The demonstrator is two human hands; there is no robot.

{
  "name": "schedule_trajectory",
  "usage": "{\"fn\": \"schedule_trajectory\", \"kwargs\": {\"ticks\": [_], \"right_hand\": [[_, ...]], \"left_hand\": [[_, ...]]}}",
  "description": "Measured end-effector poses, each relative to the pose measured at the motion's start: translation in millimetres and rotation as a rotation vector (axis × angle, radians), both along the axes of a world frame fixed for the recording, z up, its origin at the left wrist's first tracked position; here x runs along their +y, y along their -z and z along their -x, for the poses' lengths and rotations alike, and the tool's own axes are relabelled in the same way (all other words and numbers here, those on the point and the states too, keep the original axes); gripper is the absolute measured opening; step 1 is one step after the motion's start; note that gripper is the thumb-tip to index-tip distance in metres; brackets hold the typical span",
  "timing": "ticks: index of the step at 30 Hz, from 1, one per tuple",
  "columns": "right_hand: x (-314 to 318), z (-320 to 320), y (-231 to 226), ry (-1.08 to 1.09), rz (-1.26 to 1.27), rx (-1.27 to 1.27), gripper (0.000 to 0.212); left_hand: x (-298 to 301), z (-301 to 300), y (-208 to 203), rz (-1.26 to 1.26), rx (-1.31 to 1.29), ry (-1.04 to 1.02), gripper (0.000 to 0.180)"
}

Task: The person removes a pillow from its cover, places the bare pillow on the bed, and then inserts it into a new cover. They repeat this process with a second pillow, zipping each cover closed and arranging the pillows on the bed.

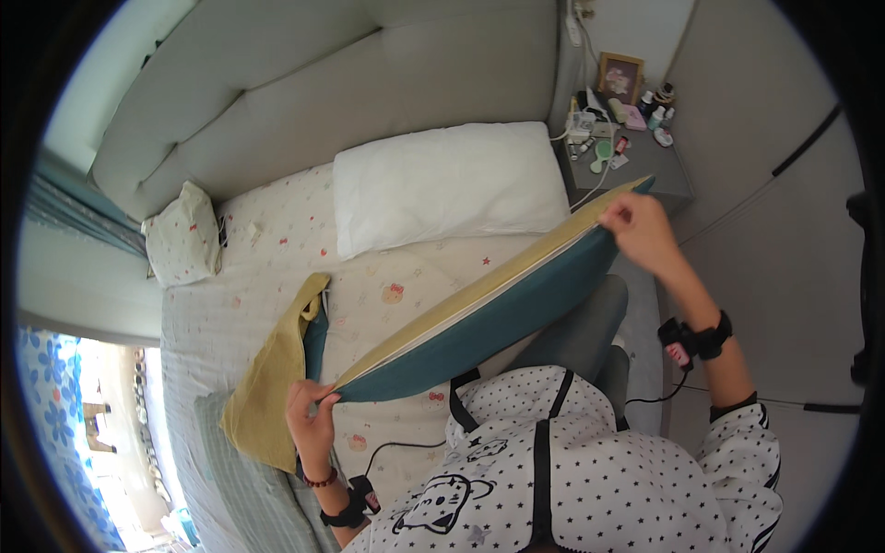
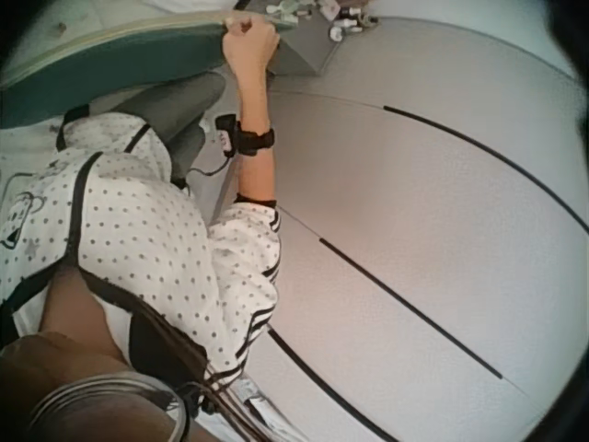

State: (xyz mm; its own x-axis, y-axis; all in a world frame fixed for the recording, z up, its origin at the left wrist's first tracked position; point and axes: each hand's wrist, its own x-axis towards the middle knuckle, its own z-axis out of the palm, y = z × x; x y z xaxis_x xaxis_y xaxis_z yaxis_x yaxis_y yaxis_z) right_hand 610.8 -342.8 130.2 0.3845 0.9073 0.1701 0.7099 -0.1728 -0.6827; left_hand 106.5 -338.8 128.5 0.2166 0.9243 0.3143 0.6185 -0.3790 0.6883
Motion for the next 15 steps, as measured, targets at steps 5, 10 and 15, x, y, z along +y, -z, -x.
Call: {"fn": "schedule_trajectory", "kwargs": {"ticks": [5,10,15], "right_hand": [[-17.9,-76.1,-10.4,0.132,-0.035,0.074,0.015],[-32.0,-68.8,-14.6,0.077,-0.090,0.024,0.018],[-35.9,-41.0,-32.1,0.019,-0.155,-0.266,0.009]], "left_hand": [[3.7,1.9,3.1,0.014,-0.018,0.006,0.011],[9.3,-7.5,-24.1,0.188,0.083,0.063,0.012],[5.6,-48.0,-55.9,0.346,0.136,0.178,0.016]]}}
